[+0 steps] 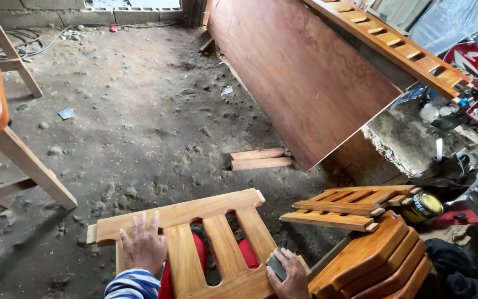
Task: Sanding a wooden chair component with sandpaper to smooth the surface
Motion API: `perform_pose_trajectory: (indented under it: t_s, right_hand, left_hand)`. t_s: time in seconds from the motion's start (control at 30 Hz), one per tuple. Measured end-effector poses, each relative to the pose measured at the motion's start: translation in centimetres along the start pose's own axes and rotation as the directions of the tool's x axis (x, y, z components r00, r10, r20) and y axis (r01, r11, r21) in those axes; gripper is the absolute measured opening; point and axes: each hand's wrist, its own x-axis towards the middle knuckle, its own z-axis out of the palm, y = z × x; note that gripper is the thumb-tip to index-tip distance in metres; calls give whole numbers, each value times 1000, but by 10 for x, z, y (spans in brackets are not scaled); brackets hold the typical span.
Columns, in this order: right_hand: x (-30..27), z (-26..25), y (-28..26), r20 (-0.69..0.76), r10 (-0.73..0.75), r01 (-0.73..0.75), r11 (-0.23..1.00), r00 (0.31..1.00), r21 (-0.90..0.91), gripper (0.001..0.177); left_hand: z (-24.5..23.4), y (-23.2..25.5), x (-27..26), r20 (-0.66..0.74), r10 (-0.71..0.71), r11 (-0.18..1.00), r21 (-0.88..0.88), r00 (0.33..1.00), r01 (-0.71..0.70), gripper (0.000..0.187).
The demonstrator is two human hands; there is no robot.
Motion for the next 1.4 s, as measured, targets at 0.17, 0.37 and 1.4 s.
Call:
perform_pose_trajectory:
  t_s: [0.17, 0.37, 1.4]
  right_hand:
    - [-8, 6, 4, -22, 27, -26, 999, 999, 18, 52]
    - [-29, 25, 29, -47, -76, 71, 993, 996, -91, 54]
    - [-3, -31, -39, 89, 50, -38, 991, 995, -129, 28]
  left_hand:
    - [8, 21, 44, 46, 29, 988, -150, 998, -22, 75]
    - [-8, 56, 92, 109, 46, 994, 95, 993, -56, 66]
    - [-49, -12, 15, -7, -31, 995, -94, 999, 30, 52]
